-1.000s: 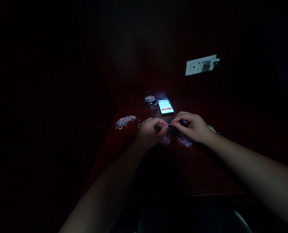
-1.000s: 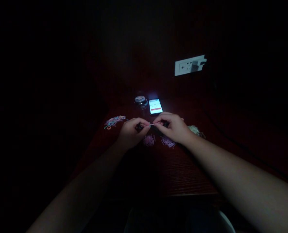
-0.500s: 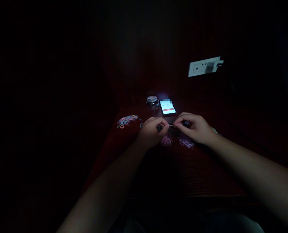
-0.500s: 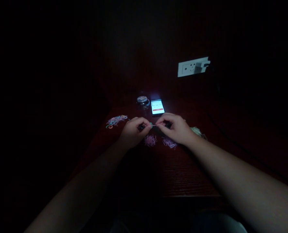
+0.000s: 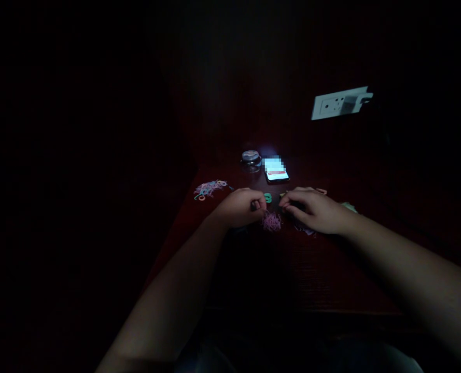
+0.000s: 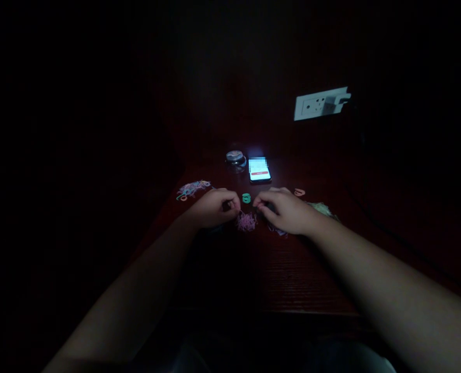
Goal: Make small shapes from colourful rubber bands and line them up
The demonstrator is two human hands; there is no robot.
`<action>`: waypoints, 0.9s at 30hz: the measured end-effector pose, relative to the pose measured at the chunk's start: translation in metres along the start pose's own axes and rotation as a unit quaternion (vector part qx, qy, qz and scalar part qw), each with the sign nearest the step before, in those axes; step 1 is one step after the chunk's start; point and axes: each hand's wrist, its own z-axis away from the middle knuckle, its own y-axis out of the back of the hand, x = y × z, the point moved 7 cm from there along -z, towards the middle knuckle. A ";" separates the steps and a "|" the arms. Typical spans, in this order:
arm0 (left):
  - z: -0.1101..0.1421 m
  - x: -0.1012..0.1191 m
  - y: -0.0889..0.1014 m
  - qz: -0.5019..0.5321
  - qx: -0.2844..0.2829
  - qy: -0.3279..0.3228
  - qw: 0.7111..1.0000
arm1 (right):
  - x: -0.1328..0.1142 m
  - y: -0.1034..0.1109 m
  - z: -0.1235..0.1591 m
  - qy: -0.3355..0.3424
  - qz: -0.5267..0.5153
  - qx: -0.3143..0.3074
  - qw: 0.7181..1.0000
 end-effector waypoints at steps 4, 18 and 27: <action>0.001 -0.005 -0.004 0.027 -0.040 0.029 0.998 | -0.002 -0.007 -0.001 0.008 0.006 -0.055 0.998; 0.005 -0.007 -0.004 -0.012 -0.082 0.075 0.994 | -0.013 -0.012 0.000 0.017 -0.069 -0.088 0.994; 0.006 -0.001 -0.006 -0.002 -0.094 0.052 0.994 | -0.002 -0.009 0.000 -0.008 -0.061 -0.063 0.996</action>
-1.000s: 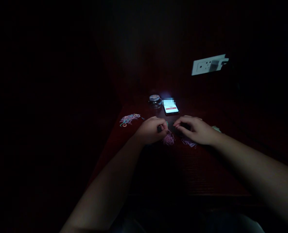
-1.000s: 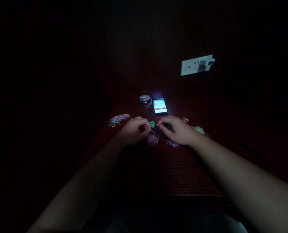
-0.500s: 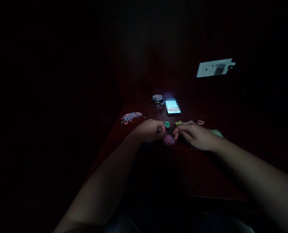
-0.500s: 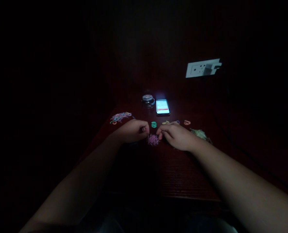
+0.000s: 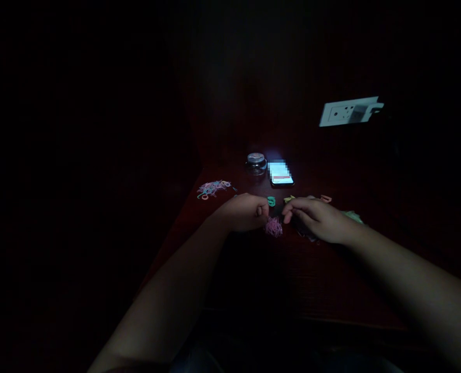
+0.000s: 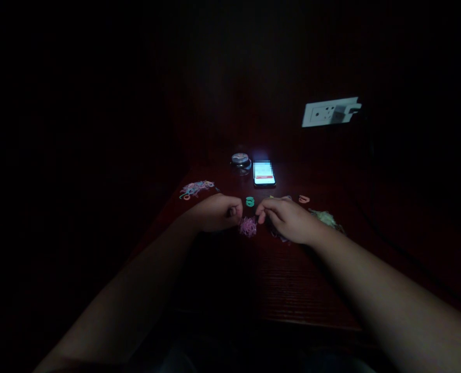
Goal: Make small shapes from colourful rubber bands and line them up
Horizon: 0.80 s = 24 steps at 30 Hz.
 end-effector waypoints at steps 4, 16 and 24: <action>0.001 0.002 0.007 -0.002 0.039 -0.009 0.999 | -0.001 0.001 -0.001 -0.002 0.020 0.002 1.000; -0.004 0.011 0.003 0.007 0.065 -0.070 0.995 | -0.007 0.004 0.000 0.011 0.019 0.029 0.999; -0.002 0.019 0.007 -0.003 0.114 -0.086 0.990 | -0.014 0.002 -0.002 0.035 0.016 0.035 0.999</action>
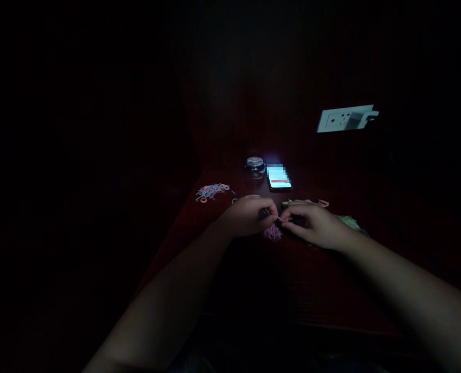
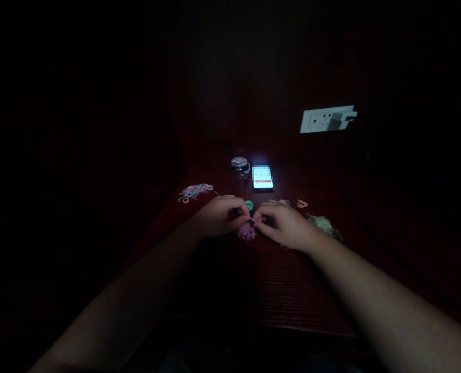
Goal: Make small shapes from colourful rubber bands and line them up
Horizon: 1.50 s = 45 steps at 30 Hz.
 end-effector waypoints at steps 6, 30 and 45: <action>0.001 -0.002 -0.001 -0.004 -0.015 0.010 1.000 | 0.004 0.002 0.001 -0.008 -0.007 0.014 1.000; 0.001 0.004 0.002 -0.007 -0.007 -0.007 1.000 | 0.003 0.010 0.002 -0.005 -0.074 0.076 0.994; 0.000 -0.001 0.000 -0.002 -0.011 0.013 1.000 | 0.004 0.005 0.001 -0.018 -0.069 0.040 0.997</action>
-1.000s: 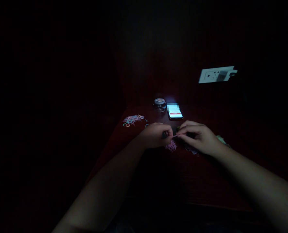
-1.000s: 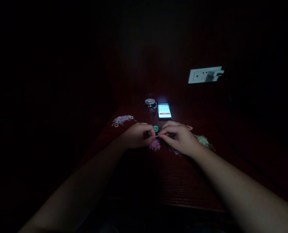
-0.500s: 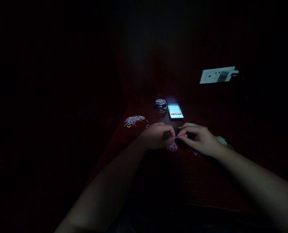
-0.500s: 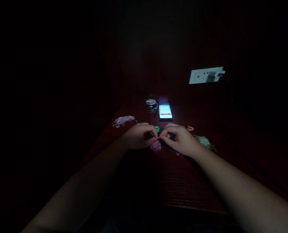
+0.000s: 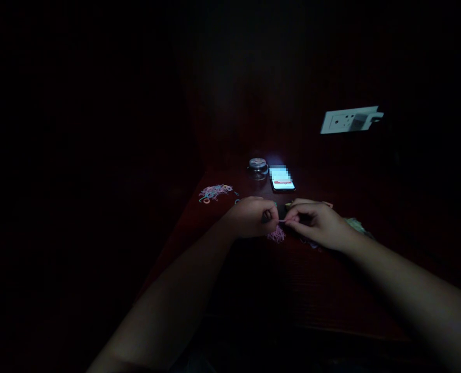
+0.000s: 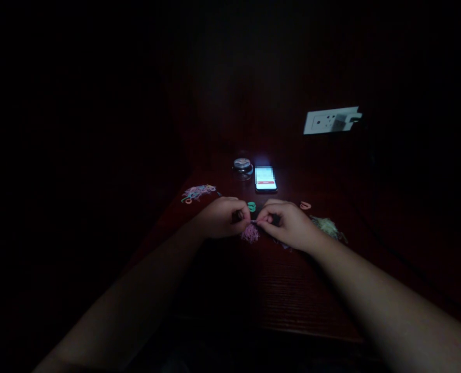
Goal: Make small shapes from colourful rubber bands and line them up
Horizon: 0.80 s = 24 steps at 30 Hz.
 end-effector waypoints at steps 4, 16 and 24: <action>0.001 -0.003 -0.005 0.035 -0.036 0.027 0.998 | -0.001 -0.003 0.000 0.004 -0.002 -0.017 1.000; 0.007 -0.015 0.004 0.006 -0.045 0.111 0.993 | 0.007 0.007 0.002 0.015 0.033 0.015 0.999; 0.005 -0.016 -0.006 0.019 -0.071 0.075 0.995 | 0.001 -0.008 0.000 0.017 0.024 -0.047 0.998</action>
